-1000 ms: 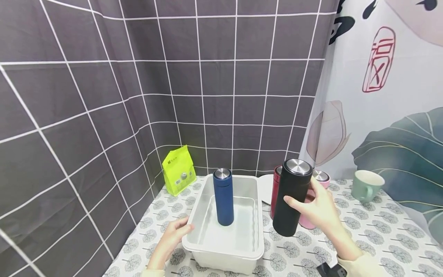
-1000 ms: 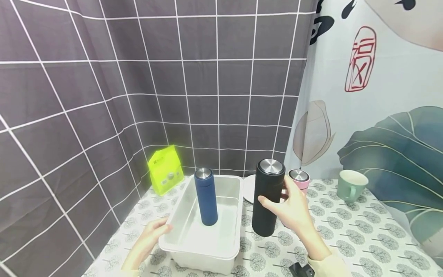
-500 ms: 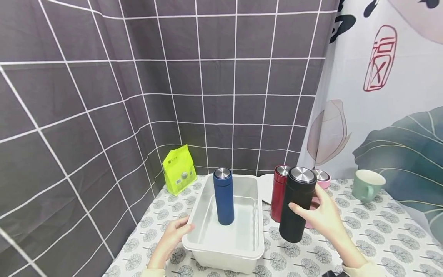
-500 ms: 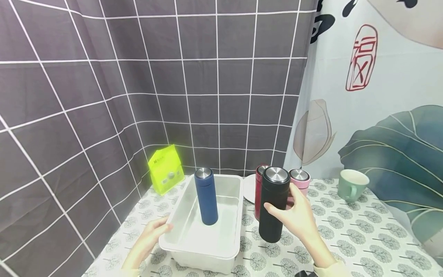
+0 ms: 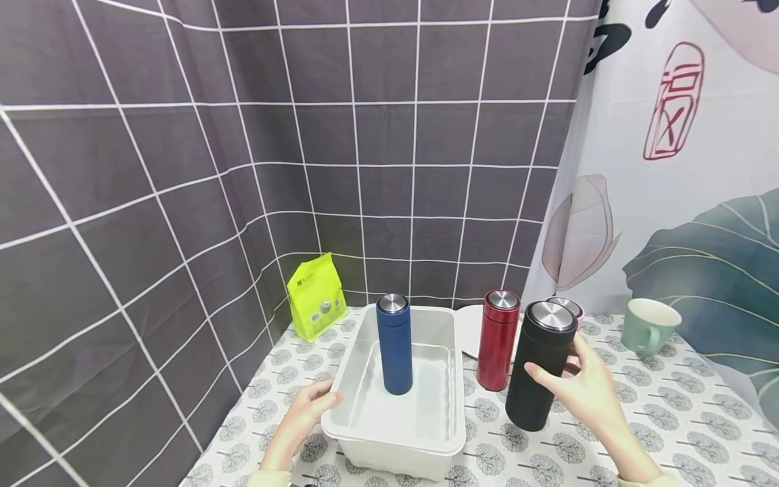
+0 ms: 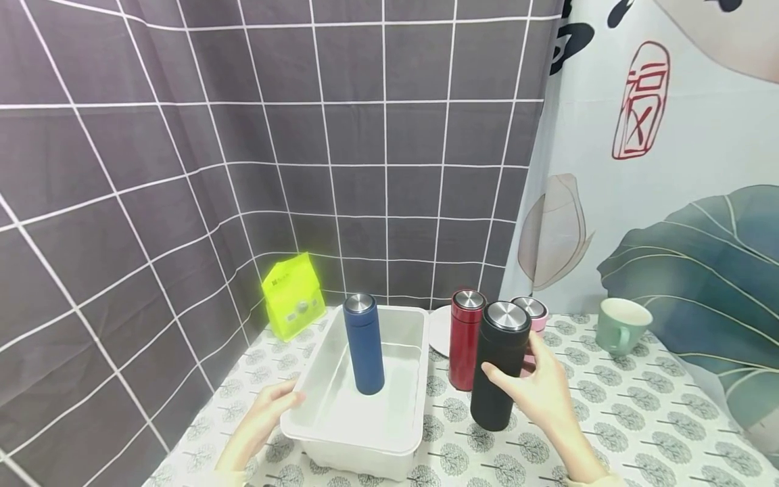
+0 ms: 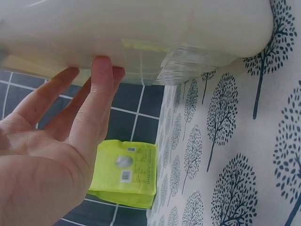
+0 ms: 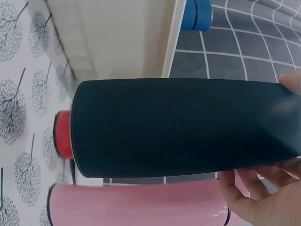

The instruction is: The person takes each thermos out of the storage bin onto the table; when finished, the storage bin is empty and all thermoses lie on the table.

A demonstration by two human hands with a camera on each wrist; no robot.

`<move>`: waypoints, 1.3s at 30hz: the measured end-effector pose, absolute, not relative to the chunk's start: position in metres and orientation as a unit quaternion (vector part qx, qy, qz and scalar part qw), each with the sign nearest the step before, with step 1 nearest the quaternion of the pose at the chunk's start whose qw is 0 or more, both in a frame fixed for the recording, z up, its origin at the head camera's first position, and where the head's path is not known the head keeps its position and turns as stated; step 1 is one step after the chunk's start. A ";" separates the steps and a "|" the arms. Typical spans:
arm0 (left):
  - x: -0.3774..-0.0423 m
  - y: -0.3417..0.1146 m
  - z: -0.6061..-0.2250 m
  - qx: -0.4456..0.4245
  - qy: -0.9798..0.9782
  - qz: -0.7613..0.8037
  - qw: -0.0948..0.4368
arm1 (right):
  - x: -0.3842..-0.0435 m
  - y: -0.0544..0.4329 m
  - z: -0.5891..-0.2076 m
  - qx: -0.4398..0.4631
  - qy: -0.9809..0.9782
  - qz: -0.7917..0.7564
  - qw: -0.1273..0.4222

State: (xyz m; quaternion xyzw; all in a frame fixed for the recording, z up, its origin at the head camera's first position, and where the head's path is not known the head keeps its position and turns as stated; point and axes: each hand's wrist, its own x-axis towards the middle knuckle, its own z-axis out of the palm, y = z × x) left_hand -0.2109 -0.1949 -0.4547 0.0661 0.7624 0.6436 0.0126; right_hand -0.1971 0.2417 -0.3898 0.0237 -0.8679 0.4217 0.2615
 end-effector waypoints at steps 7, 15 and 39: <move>-0.210 -0.196 -0.455 0.067 0.759 0.647 0.016 | -0.197 0.250 -0.395 0.019 -0.868 0.412 0.275; -0.211 -0.196 -0.454 0.065 0.768 0.637 0.021 | -0.197 0.262 -0.405 0.011 -0.872 0.409 0.269; -0.212 -0.196 -0.451 0.069 0.771 0.632 0.028 | -0.202 0.305 -0.423 -0.015 -0.877 0.390 0.281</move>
